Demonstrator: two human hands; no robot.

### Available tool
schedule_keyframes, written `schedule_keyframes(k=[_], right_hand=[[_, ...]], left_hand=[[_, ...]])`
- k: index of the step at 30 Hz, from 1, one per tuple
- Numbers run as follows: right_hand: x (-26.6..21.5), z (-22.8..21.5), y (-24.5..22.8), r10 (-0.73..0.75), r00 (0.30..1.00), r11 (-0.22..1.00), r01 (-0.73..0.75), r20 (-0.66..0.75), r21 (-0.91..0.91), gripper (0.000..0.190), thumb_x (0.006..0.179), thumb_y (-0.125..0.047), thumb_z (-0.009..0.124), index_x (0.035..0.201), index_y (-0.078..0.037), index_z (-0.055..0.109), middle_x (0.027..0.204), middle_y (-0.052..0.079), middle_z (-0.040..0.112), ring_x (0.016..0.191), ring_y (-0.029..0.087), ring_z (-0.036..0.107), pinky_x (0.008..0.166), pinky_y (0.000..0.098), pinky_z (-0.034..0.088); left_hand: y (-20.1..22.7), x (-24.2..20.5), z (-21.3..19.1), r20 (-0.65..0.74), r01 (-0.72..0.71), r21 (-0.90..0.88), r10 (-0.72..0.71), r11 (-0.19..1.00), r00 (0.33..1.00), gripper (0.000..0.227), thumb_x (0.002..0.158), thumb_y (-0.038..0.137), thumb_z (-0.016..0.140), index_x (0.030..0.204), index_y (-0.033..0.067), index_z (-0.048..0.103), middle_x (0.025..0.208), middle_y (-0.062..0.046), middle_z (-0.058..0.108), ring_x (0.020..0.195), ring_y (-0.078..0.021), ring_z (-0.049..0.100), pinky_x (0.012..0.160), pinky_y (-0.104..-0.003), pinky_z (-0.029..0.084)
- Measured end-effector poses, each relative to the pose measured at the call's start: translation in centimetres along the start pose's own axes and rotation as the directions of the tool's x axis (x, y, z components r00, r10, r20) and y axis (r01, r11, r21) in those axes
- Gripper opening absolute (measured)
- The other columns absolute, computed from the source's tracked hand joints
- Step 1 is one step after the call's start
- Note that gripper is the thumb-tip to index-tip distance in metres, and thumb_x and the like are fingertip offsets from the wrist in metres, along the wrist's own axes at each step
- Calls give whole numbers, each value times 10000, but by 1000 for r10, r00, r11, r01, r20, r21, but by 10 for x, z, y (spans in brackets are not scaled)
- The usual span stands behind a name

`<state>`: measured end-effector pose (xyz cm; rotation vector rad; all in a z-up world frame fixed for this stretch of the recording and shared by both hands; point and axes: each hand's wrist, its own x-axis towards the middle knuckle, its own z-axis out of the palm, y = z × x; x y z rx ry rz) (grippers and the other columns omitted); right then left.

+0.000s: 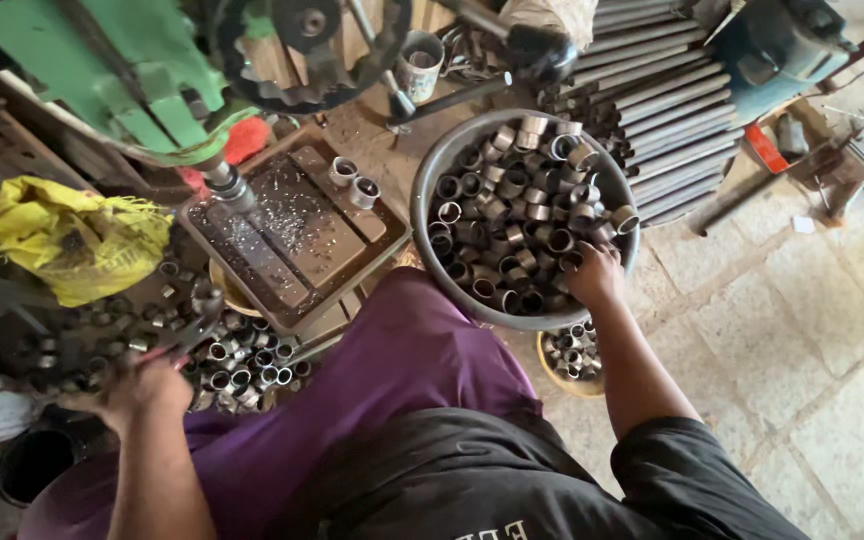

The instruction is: The person operates a drill press to drill holes into small cylindrical metal parts. They pick up parts from a large metal bowl, place them under the drill bit, lower the drill using a handwheel, and then remove the finished parts.

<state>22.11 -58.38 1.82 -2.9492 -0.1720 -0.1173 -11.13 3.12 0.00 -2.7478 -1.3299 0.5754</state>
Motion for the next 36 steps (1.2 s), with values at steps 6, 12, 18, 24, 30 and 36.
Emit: schedule_keyframes(k=[6,12,18,24,30,36], right_hand=[[1,10,28,115,988,985,-101,-101,139,452,865,-228,657,1314,-200,706,1368,167,609,1309,396,523,1107,474,445],[41,9,31,341,919,902,-261,-199,343,632,904,-366,679,1470,-131,522,1499,244,449,1345,428,472,1120,474,415],[73,0,16,473,879,860,-477,66,183,946,836,-523,689,1615,-186,273,1676,196,220,1438,418,369,1158,462,341],[112,24,11,317,939,938,-331,129,106,1099,825,-690,677,1637,-129,194,1663,186,255,1551,383,222,1231,524,96],[143,7,1,340,841,916,-398,421,56,1375,737,-691,733,1696,-98,-54,1486,227,560,1462,329,455,1299,503,48],[124,-1,-21,308,895,951,-300,323,-75,1070,734,-538,789,1626,-284,256,1524,129,520,1402,399,428,1106,479,421]], left_hand=[[-15,26,21,328,247,247,-321,937,888,831,847,663,574,1579,417,265,1697,-54,95,1509,-509,-87,969,-847,-111],[-12,29,35,170,208,72,-217,975,961,654,914,654,543,1500,369,485,1703,-27,206,1550,-466,39,1042,-828,-86],[-10,26,28,226,201,-47,-186,978,956,577,941,608,551,1478,397,534,1696,-22,268,1561,-429,128,1100,-792,5],[3,20,25,295,176,-46,-155,983,943,577,948,599,553,1492,411,517,1682,-27,306,1548,-416,188,1115,-760,86],[15,31,24,323,166,-59,-139,984,936,579,954,591,555,1507,425,500,1667,-32,345,1534,-402,249,1130,-728,167],[17,49,48,331,142,-85,-106,986,937,583,961,582,558,1521,439,483,1652,-37,384,1521,-388,310,1144,-696,248]])
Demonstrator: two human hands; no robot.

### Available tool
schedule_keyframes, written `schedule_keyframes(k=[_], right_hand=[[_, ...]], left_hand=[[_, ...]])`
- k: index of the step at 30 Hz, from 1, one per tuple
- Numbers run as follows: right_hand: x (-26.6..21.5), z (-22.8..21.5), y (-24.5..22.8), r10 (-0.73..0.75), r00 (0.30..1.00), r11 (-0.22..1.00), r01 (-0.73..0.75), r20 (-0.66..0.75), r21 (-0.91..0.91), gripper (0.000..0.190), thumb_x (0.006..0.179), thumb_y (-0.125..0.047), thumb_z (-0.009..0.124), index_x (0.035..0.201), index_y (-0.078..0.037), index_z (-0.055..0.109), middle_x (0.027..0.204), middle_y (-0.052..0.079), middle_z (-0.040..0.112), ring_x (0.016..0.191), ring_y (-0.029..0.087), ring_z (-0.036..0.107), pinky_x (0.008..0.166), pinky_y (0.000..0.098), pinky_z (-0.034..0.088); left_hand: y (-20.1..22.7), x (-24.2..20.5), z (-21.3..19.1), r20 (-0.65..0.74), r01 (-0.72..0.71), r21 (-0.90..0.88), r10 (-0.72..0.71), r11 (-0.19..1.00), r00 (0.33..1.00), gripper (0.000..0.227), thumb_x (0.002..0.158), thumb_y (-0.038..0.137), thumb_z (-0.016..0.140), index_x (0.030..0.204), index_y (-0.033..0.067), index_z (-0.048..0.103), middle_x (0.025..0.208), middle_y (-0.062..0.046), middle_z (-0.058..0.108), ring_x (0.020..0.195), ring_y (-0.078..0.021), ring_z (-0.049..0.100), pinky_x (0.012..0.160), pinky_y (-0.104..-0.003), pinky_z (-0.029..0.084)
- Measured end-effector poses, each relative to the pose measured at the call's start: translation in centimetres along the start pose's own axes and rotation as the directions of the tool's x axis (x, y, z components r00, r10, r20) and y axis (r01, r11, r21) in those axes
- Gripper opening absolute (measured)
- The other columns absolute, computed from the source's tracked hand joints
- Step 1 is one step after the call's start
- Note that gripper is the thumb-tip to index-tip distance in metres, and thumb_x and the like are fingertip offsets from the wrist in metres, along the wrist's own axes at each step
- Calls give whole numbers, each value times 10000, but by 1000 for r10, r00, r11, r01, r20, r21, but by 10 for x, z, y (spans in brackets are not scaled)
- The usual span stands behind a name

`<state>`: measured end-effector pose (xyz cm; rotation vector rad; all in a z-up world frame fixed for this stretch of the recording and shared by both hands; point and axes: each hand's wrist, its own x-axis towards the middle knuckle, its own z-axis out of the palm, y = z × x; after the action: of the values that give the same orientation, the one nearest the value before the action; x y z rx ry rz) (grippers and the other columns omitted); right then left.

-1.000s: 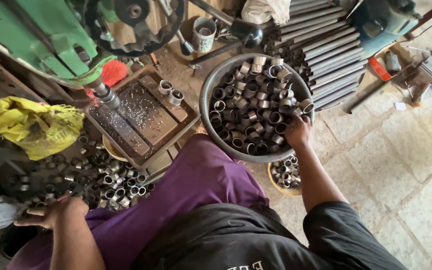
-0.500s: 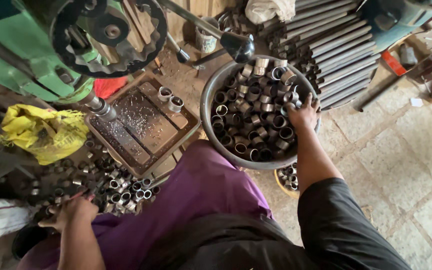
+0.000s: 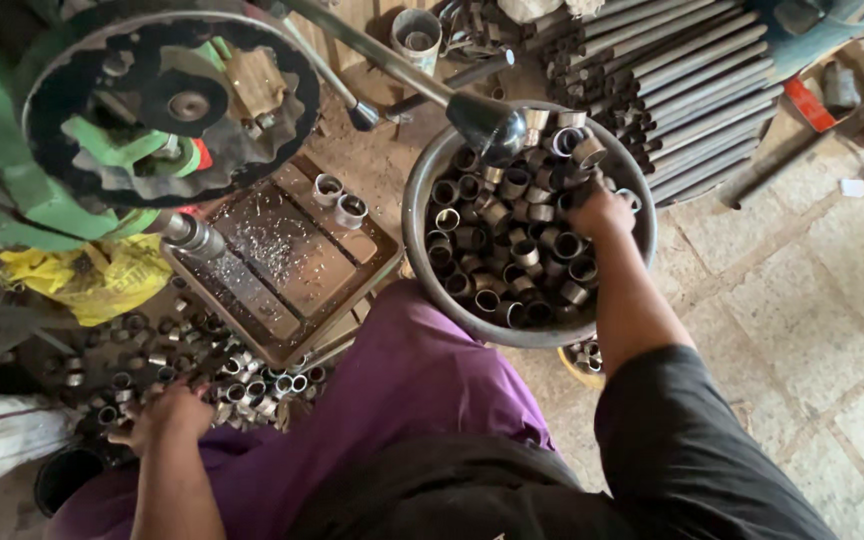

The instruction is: The person operates a drill press to drill holes into small cylindrical metal parts. They pick up parts from a large metal bowl, place them under the drill bit, lower the drill using a handwheel, and then remove the finished parts.

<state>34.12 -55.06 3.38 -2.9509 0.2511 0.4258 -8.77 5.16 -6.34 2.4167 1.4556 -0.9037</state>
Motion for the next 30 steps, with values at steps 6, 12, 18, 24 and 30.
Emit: schedule_keyframes(k=[6,12,18,24,30], right_hand=[[-64,20,-20,-233,967,966,217,-105,-143,776,881,-508,671,1586,-267,457,1163,176,746,1219,417,628,1015,472,521],[-124,28,-66,-428,887,900,401,175,169,534,763,-373,808,1266,-228,698,1021,178,752,917,330,734,842,434,579],[-47,-16,-46,-179,925,790,338,-335,512,218,948,-279,666,1000,-135,821,911,122,788,819,242,770,795,398,596],[87,-3,-14,-97,889,834,318,-448,451,750,791,-476,840,1333,-6,622,1251,260,656,1166,385,640,1019,429,497],[132,25,-16,-129,949,910,228,-287,346,1096,762,-596,857,1574,-48,364,1529,344,352,1380,461,431,1122,447,385]], left_hand=[[2,3,6,34,-21,-4,21,1000,999,587,968,578,559,1533,434,484,1654,-53,394,1520,-392,336,1149,-684,292],[18,-35,-26,21,-23,49,22,999,1000,534,982,561,505,1497,420,486,1691,-10,267,1562,-384,186,1165,-750,141],[12,-39,-25,27,-12,72,11,997,1000,522,1003,590,471,1452,338,558,1667,-40,338,1540,-395,254,1162,-741,174],[18,-46,-34,68,-7,63,3,998,998,467,1009,533,482,1457,421,552,1641,-52,400,1530,-401,306,1186,-737,191],[22,-50,-38,67,-22,97,15,995,998,486,961,500,537,1444,448,526,1661,-20,320,1539,-400,231,1155,-737,199]])
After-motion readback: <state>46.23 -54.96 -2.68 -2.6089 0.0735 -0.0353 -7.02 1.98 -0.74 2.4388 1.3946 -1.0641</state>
